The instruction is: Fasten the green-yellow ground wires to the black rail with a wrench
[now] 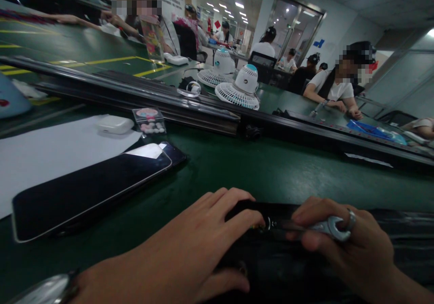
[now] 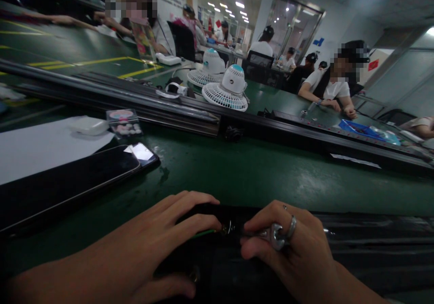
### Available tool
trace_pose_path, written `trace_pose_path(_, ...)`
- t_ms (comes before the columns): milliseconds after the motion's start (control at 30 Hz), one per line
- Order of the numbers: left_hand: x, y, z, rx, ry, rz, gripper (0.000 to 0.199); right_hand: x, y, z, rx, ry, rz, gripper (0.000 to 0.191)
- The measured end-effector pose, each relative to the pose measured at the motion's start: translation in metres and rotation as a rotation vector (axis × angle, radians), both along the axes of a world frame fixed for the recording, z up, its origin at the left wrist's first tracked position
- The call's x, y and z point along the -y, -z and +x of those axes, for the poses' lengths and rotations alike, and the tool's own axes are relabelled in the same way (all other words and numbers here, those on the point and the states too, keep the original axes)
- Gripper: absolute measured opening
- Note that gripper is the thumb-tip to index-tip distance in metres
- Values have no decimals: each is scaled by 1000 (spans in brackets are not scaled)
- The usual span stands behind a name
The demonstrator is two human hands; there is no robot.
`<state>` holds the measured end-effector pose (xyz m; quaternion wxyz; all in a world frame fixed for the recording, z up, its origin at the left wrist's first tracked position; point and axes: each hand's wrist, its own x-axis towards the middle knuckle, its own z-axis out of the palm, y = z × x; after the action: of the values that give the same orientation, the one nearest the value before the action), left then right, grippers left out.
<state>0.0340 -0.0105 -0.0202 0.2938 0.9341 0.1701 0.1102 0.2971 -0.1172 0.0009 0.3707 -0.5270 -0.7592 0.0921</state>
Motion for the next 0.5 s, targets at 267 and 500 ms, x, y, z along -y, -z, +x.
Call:
trace_pose_path(267, -1, -1, 1, -7, 11, 11, 63, 0, 2, -1, -30, -62, -6, 19)
trace_pose_path(500, -1, 0, 0, -9, 14, 21, 63, -1, 3, -2, -27, -114, 24, 22)
